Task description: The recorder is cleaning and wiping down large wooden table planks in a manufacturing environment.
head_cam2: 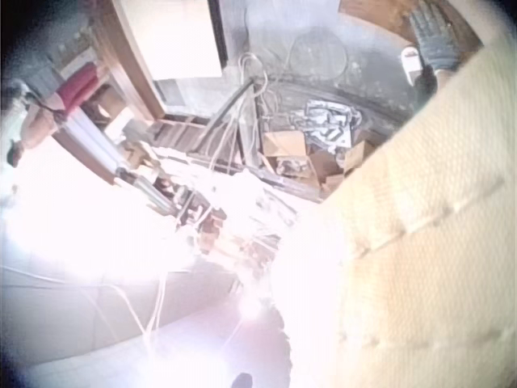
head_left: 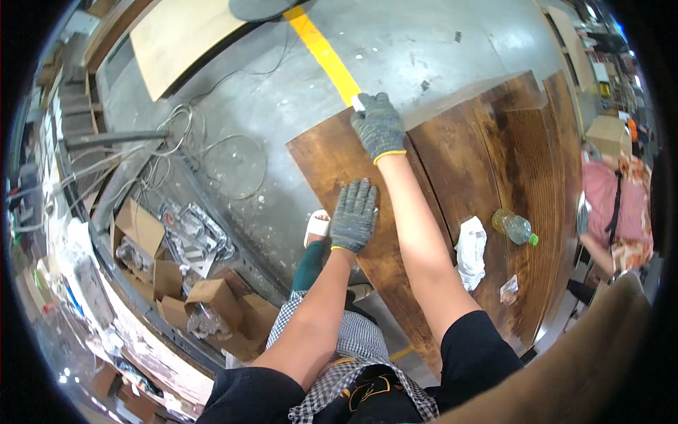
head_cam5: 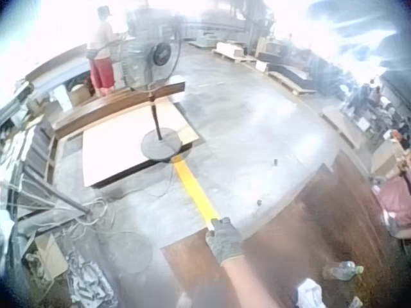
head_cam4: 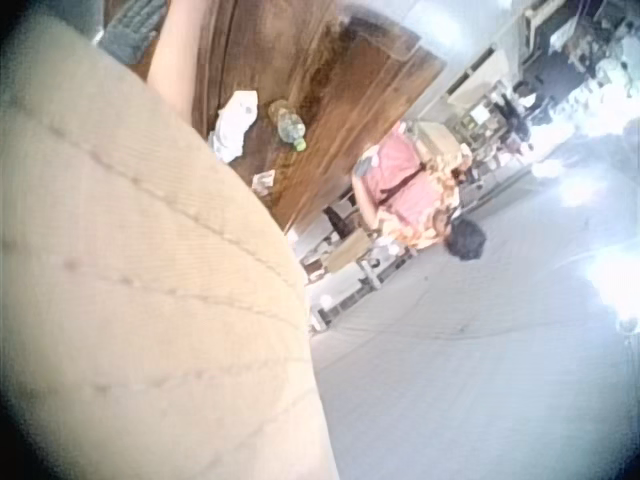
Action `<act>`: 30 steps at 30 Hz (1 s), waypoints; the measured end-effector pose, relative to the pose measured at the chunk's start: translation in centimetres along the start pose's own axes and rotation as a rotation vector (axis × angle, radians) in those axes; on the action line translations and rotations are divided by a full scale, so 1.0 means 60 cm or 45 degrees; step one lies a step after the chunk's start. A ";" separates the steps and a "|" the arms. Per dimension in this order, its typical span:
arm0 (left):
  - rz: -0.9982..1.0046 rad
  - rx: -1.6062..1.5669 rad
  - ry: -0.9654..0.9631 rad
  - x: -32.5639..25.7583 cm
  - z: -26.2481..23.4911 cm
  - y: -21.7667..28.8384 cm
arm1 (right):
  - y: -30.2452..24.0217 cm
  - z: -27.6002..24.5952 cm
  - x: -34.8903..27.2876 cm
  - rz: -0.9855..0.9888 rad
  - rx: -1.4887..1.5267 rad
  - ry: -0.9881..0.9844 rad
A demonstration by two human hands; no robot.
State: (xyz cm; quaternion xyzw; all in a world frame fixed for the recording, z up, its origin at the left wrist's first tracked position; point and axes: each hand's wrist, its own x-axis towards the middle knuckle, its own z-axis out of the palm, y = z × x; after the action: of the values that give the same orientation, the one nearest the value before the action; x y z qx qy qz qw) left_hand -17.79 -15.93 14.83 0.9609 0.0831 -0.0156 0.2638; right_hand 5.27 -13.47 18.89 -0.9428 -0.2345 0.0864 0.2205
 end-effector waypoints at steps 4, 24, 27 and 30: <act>-0.423 -0.653 -0.255 -0.030 0.082 -0.024 | -0.129 0.086 -0.062 -0.413 -0.054 0.093; 0.285 -0.248 -0.150 -0.233 -0.075 -0.130 | -0.059 0.030 -0.209 -1.099 -0.293 -0.558; -0.064 -0.100 -0.263 -0.338 -0.098 -0.229 | 0.012 -0.014 -0.343 -1.050 -0.349 -0.677; -0.178 0.190 -0.113 -0.443 -0.088 -0.358 | 0.021 -0.035 -0.401 -1.111 -0.399 -0.849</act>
State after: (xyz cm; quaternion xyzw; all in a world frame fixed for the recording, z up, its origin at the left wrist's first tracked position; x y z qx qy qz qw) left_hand -47.68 0.89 10.49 0.9681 0.1367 -0.0827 0.1930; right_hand -14.74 -26.80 21.63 -0.7019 -0.6690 0.2445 0.0073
